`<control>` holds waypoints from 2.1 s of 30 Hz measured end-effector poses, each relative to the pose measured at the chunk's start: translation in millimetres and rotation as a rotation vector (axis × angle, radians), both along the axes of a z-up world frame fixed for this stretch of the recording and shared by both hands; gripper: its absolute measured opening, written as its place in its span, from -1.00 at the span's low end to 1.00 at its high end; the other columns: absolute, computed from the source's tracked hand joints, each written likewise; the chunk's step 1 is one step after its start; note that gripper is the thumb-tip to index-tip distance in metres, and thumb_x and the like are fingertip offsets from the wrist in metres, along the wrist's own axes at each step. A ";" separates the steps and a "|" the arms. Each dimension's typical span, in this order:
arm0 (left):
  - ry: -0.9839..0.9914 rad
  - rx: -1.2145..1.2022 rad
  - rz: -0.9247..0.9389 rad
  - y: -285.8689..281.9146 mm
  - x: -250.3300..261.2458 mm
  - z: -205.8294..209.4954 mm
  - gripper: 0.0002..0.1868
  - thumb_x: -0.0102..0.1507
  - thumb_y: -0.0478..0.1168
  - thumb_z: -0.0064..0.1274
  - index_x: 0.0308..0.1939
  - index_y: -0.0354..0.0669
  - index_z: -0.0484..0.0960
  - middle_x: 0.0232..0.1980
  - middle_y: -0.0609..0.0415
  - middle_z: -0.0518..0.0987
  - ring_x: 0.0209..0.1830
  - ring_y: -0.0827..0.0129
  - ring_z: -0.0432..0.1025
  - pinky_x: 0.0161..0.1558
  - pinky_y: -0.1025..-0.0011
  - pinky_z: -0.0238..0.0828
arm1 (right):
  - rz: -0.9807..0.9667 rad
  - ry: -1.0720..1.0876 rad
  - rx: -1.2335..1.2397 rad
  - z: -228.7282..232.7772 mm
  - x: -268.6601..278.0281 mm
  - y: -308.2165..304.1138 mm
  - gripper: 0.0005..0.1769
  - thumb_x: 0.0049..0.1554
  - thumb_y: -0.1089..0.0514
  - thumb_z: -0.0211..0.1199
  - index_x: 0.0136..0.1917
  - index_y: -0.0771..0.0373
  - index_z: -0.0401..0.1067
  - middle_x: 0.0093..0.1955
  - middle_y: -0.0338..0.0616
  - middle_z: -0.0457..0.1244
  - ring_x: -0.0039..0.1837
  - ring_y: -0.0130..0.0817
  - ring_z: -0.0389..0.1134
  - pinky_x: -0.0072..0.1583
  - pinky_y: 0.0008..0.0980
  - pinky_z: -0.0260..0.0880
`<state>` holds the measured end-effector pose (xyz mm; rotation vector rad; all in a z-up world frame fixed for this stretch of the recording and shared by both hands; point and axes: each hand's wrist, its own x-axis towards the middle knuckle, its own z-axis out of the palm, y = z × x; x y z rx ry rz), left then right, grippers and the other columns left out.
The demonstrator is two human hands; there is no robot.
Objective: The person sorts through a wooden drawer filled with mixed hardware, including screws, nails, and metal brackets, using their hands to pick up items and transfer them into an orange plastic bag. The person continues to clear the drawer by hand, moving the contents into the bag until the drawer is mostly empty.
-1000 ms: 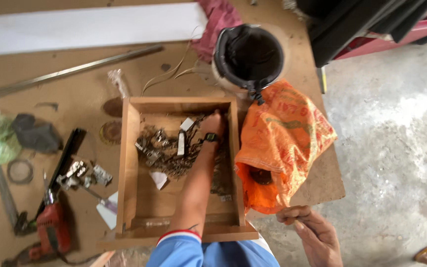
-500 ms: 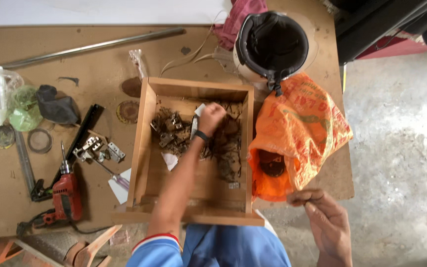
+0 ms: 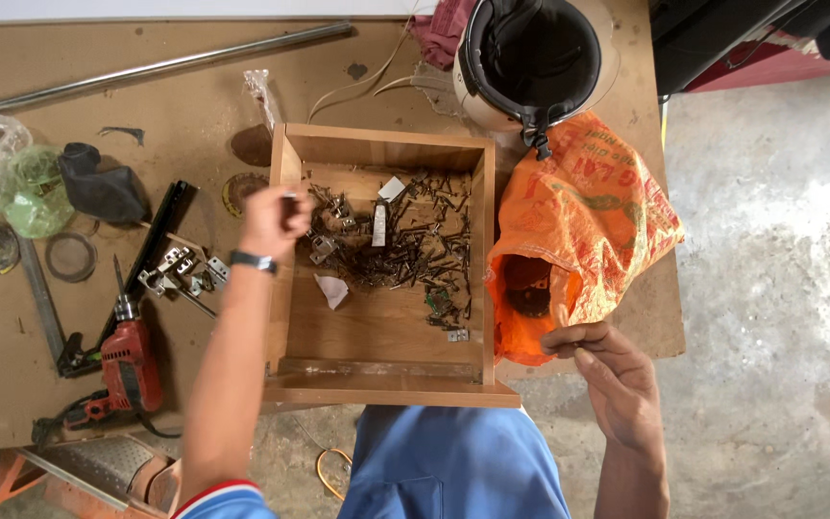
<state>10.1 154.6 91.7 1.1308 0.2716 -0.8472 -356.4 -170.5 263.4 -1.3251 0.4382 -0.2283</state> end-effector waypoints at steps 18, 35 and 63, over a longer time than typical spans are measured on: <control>0.070 -0.019 -0.048 15.1 -55.9 -1.2 -0.71 0.29 -0.33 -0.19 -0.02 -0.24 0.63 -0.50 -0.02 0.50 -0.70 0.48 0.23 -0.85 0.67 -0.06 | 0.753 0.735 -1.397 -217.5 230.2 62.2 -0.79 0.00 0.14 0.39 -0.06 0.18 0.64 -0.14 0.01 0.45 -0.02 0.02 0.52 -0.07 0.05 0.54; -1.254 0.927 -0.988 -71.1 -88.8 -162.7 -0.57 0.30 -0.39 -0.17 0.20 -0.01 0.60 -0.50 -0.03 0.61 -0.60 0.20 0.48 -0.45 0.26 0.51 | 0.591 0.578 -1.481 -316.7 221.0 42.4 -0.55 0.21 0.27 0.18 0.37 0.24 0.33 0.37 0.17 0.14 -0.22 0.00 0.47 -0.24 -0.04 0.63; -0.751 1.056 -0.513 -58.0 -40.9 -84.4 -0.85 0.33 0.03 -0.03 -0.09 0.19 0.55 -0.18 -0.09 0.70 0.00 -0.07 0.60 0.03 0.03 0.52 | 0.772 0.253 -1.560 -356.0 235.7 30.8 -0.46 0.03 0.32 0.24 0.27 -0.03 0.47 0.19 -0.21 0.33 -0.11 -0.06 0.51 -0.10 0.01 0.60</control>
